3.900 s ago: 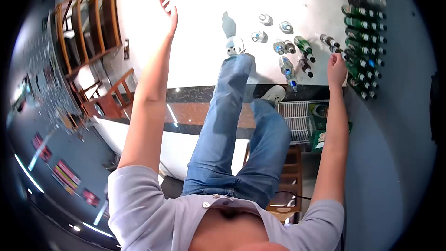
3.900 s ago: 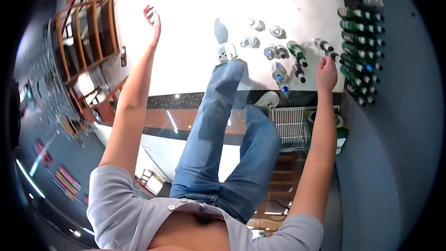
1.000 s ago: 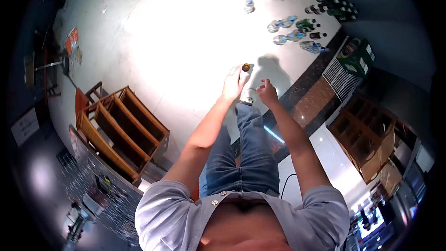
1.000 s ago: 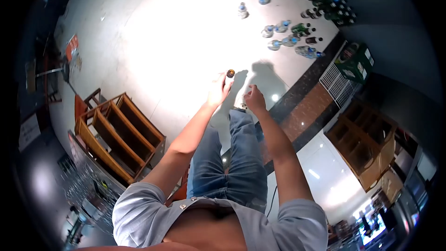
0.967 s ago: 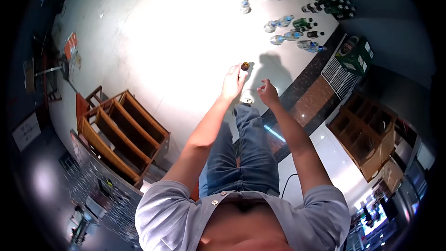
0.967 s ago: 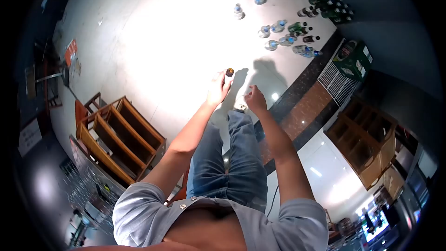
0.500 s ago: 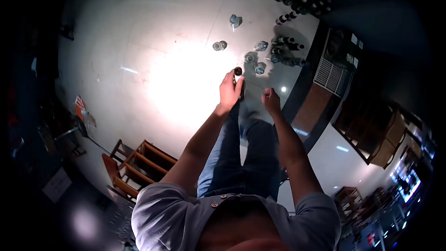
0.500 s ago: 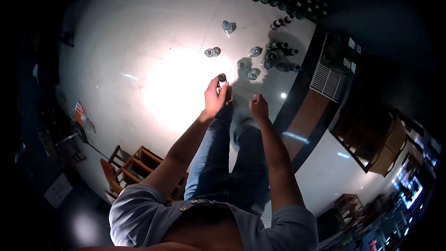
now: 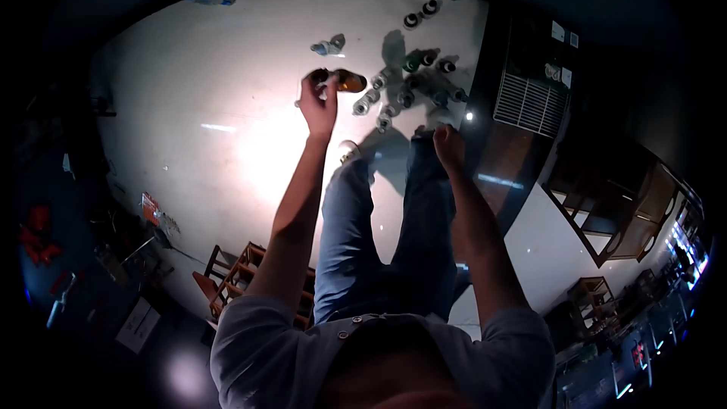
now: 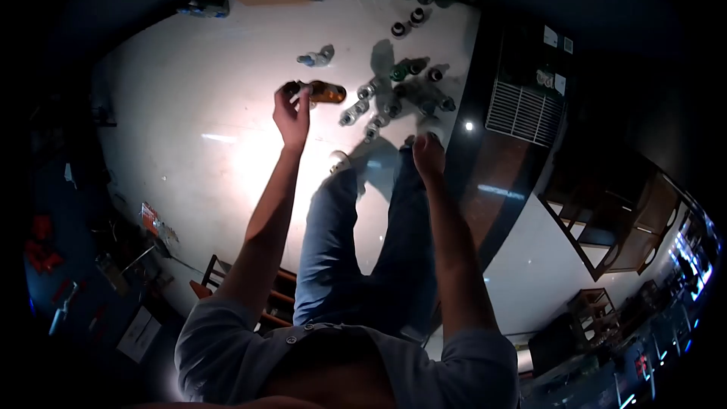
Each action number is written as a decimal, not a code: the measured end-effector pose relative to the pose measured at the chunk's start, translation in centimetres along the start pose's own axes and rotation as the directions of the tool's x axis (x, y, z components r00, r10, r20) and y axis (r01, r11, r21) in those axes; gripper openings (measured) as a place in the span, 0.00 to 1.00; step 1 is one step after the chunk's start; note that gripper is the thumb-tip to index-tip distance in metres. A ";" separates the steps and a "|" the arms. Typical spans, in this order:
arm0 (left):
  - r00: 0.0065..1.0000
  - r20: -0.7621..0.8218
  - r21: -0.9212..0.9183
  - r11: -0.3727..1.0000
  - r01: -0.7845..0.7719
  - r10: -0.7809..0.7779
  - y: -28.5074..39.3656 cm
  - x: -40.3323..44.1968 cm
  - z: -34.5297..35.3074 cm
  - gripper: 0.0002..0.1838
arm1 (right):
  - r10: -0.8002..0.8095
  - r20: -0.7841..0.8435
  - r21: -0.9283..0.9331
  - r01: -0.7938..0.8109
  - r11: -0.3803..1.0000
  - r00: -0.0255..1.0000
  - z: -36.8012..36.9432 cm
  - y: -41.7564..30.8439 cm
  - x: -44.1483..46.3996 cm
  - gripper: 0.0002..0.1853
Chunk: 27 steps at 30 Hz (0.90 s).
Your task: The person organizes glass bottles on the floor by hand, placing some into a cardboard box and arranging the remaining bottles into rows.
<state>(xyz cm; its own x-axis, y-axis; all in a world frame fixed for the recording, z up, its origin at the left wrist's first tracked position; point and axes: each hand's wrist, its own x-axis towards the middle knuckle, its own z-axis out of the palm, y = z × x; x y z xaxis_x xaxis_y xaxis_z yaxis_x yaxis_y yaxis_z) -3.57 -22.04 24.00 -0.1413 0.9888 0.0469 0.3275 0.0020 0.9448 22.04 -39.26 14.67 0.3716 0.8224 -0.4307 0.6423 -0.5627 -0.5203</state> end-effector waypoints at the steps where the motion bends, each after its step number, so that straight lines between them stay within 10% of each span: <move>1: 1.000 0.006 0.066 0.998 -0.002 0.002 -0.8 0.2 0.9 0.19 | -0.004 0.048 -0.122 0.010 0.993 0.999 -0.7 1.4 0.7 0.11; 12: 0.979 0.204 0.445 0.893 -0.071 -0.024 -15.3 6.4 9.5 0.15 | -0.242 0.115 -0.568 0.263 0.780 0.964 2.0 10.0 12.5 0.32; 19: 0.952 0.290 0.531 0.844 -0.075 -0.098 -23.6 7.7 15.7 0.14 | 0.034 0.312 -0.472 0.124 0.873 0.949 3.9 13.6 15.0 0.29; 27: 0.933 0.341 0.530 0.844 -0.086 -0.119 -26.1 7.5 19.1 0.15 | -0.050 0.167 -0.344 0.106 0.933 0.985 5.5 15.4 14.8 0.25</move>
<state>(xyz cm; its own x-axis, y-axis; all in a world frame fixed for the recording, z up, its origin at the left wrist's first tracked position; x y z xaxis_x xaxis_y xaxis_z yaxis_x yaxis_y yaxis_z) 4.66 -11.88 -6.51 0.1474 0.9728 -0.1789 0.7837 -0.0045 0.6211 33.70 -36.22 -3.75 0.2219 0.8243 -0.5209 0.8692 -0.4093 -0.2775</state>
